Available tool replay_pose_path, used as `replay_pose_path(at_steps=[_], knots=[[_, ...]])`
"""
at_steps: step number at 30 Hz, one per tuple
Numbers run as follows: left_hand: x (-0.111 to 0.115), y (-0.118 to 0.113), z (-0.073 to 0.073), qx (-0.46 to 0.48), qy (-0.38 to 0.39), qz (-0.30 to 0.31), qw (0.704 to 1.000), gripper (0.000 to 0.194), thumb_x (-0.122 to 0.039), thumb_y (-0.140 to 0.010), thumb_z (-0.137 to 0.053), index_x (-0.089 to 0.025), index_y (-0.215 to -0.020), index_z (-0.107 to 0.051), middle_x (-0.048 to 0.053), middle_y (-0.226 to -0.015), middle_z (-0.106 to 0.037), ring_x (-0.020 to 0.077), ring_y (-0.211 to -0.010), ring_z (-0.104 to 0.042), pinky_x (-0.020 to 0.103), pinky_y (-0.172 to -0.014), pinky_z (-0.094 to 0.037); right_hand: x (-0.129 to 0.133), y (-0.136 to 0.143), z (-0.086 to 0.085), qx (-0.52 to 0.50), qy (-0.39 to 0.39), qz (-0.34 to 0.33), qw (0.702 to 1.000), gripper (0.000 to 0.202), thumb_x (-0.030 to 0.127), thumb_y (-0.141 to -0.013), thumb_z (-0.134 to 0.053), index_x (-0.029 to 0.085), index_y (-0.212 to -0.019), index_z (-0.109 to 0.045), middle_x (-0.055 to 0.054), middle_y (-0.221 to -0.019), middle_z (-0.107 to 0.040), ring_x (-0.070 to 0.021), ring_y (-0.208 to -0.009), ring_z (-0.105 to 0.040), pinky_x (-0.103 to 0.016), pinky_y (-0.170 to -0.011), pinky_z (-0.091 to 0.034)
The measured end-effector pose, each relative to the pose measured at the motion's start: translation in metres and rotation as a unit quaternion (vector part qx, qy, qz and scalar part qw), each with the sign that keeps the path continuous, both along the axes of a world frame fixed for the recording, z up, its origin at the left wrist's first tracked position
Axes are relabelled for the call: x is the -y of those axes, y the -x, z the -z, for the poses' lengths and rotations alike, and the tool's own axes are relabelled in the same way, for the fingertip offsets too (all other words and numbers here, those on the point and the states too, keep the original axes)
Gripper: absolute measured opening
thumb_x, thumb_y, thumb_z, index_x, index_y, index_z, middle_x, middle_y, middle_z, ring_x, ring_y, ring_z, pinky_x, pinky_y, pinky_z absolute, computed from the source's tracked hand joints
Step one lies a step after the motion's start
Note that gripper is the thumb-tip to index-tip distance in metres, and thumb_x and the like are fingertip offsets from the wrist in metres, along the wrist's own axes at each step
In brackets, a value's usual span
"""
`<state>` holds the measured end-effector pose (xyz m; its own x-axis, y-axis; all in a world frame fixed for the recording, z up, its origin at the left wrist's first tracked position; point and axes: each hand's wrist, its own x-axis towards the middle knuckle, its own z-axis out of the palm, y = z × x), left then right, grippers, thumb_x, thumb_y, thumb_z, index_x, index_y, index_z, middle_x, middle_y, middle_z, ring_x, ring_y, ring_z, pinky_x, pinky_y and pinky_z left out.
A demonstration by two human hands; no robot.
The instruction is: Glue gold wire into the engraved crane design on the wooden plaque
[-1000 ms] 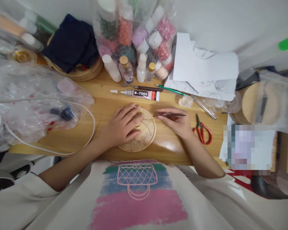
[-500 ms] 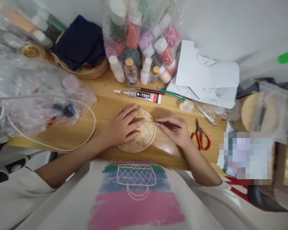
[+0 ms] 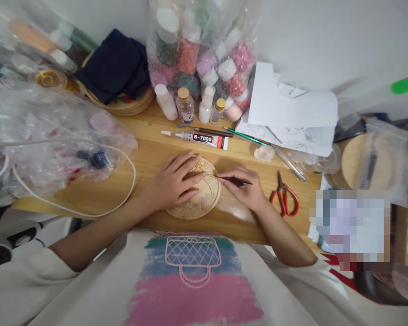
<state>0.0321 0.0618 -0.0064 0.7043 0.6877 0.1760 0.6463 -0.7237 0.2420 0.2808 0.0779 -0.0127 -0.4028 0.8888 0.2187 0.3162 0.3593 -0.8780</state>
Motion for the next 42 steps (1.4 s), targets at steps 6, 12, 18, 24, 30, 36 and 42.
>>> replay_pose_path(at_steps=[6,12,18,24,30,36,42], knots=[[-0.0003,-0.0002,0.0002,0.004,0.005,0.001,1.000,0.040,-0.039,-0.093,-0.055,-0.019,-0.128,-0.059,0.019,-0.146,-0.046,0.0359,-0.139,-0.037,0.056,-0.106,-0.040,0.0001,-0.0013,0.0012,0.011,0.015,-0.001,1.000,0.010,0.027,-0.087,-0.065,0.022,-0.088,-0.073,-0.004,-0.081,-0.075,-0.0158,-0.072,-0.069,-0.028,-0.065,-0.054],[0.0000,-0.0003,0.0005,0.008,0.002,0.002,1.000,0.040,-0.039,-0.094,-0.053,-0.019,-0.129,-0.059,0.020,-0.146,-0.046,0.0363,-0.139,-0.038,0.056,-0.105,-0.041,-0.0001,-0.0005,0.0006,0.000,0.019,0.002,1.000,0.008,0.026,-0.086,-0.066,0.022,-0.088,-0.073,-0.004,-0.080,-0.075,-0.0155,-0.071,-0.068,-0.028,-0.064,-0.053],[0.0006,0.0000,0.0008,0.004,0.000,-0.001,1.000,0.040,-0.038,-0.094,-0.053,-0.019,-0.129,-0.058,0.020,-0.146,-0.046,0.0356,-0.139,-0.038,0.055,-0.107,-0.040,0.0004,-0.0008,0.0018,0.003,0.018,0.001,1.000,0.008,0.026,-0.087,-0.066,0.022,-0.089,-0.073,-0.004,-0.081,-0.075,-0.0154,-0.073,-0.068,-0.028,-0.066,-0.053],[0.0002,-0.0004,-0.0008,-0.004,0.009,-0.005,1.000,0.040,-0.040,-0.094,-0.051,-0.021,-0.128,-0.058,0.018,-0.148,-0.045,0.0354,-0.139,-0.038,0.055,-0.107,-0.040,0.0000,-0.0005,0.0019,-0.003,0.018,0.000,1.000,0.008,0.026,-0.087,-0.066,0.023,-0.088,-0.073,-0.004,-0.081,-0.075,-0.0158,-0.072,-0.068,-0.028,-0.066,-0.054],[0.0005,-0.0001,0.0004,0.006,0.010,-0.001,1.000,0.040,-0.038,-0.093,-0.054,-0.020,-0.128,-0.058,0.019,-0.148,-0.044,0.0357,-0.140,-0.036,0.056,-0.106,-0.040,-0.0003,-0.0008,0.0017,-0.002,0.027,0.002,1.000,0.009,0.027,-0.086,-0.066,0.022,-0.087,-0.074,-0.004,-0.081,-0.075,-0.0160,-0.072,-0.068,-0.028,-0.066,-0.054],[0.0004,-0.0011,0.0001,0.004,-0.007,0.000,1.000,0.039,-0.039,-0.093,-0.054,-0.019,-0.126,-0.059,0.020,-0.145,-0.047,0.0360,-0.138,-0.039,0.056,-0.106,-0.041,-0.0005,-0.0011,0.0006,-0.004,0.031,0.000,1.000,0.008,0.026,-0.086,-0.067,0.022,-0.088,-0.074,-0.003,-0.081,-0.075,-0.0156,-0.073,-0.068,-0.028,-0.066,-0.054],[0.0003,-0.0016,-0.0018,0.006,-0.005,0.000,1.000,0.039,-0.037,-0.093,-0.054,-0.017,-0.126,-0.059,0.021,-0.144,-0.048,0.0377,-0.136,-0.042,0.057,-0.103,-0.043,-0.0011,-0.0006,-0.0004,-0.008,0.047,-0.005,0.999,0.010,0.029,-0.087,-0.066,0.022,-0.088,-0.074,-0.004,-0.082,-0.075,-0.0162,-0.073,-0.069,-0.029,-0.066,-0.054]])
